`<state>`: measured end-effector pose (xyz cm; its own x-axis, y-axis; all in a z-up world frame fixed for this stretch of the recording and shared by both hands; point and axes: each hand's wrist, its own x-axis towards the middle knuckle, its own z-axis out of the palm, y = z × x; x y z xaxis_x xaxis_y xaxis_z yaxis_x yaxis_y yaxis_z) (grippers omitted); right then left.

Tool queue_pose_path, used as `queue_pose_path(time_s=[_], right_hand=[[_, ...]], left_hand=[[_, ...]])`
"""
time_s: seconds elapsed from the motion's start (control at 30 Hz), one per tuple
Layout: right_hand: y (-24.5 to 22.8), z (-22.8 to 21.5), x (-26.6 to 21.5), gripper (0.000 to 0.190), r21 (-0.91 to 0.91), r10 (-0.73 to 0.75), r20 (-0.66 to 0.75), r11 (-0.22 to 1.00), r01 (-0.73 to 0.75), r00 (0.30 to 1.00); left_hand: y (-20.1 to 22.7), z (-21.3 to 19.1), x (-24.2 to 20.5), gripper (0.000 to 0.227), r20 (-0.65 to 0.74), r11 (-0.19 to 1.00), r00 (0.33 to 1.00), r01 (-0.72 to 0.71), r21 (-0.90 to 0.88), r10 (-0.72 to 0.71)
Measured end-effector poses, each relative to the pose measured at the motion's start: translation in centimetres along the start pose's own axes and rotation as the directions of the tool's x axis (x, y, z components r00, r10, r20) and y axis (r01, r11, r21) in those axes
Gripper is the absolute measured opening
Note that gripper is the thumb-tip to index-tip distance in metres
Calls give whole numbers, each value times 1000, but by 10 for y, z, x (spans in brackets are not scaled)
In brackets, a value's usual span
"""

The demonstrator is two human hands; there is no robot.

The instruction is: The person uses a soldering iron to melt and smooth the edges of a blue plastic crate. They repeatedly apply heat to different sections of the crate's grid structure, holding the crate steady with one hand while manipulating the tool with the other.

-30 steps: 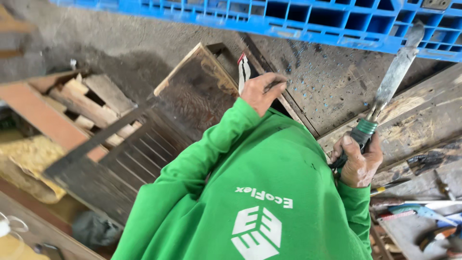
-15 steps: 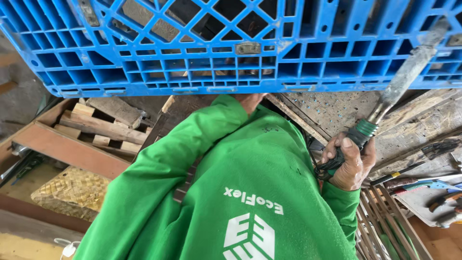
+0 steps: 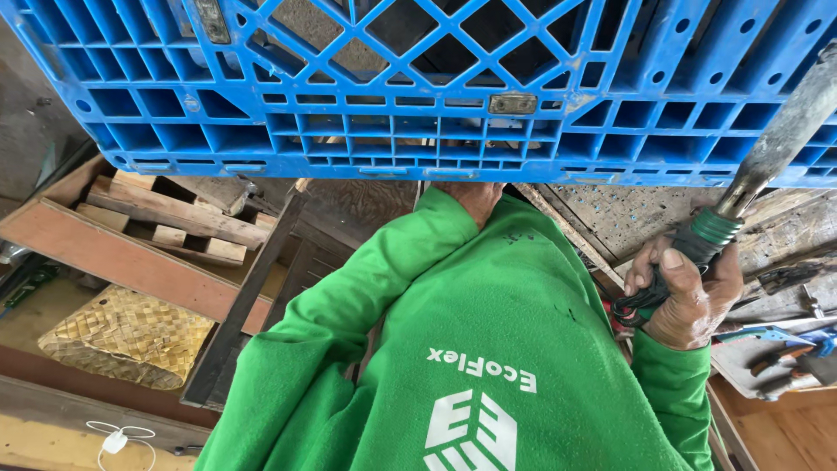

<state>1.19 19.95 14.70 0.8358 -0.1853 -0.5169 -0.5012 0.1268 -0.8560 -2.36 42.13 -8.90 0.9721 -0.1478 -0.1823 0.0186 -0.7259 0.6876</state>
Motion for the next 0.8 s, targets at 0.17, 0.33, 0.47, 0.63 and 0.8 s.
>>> queue_pose_path(time_s=[0.17,0.33,0.47,0.63,0.8], right_hand=[[-1,22,-2,63,-51,39,-12,998,-39,999],[3,38,-4,65,-5,44,-9,999,-44,999],[7,48,-6,68,41,40,-29,998,-39,999],[8,48,-13,67,98,12,-46,995,-8,999],[12,41,-12,70,162,-23,-56,986,31,998]], left_hand=[[-4,-6,0,33,20,999,1000,-19,-48,20],[-2,-12,-3,35,51,996,996,-78,-45,80],[-11,-29,2,37,145,989,979,-134,-65,142],[0,-88,4,39,401,958,882,-160,-237,247],[31,-201,9,40,298,921,892,-252,-297,340]])
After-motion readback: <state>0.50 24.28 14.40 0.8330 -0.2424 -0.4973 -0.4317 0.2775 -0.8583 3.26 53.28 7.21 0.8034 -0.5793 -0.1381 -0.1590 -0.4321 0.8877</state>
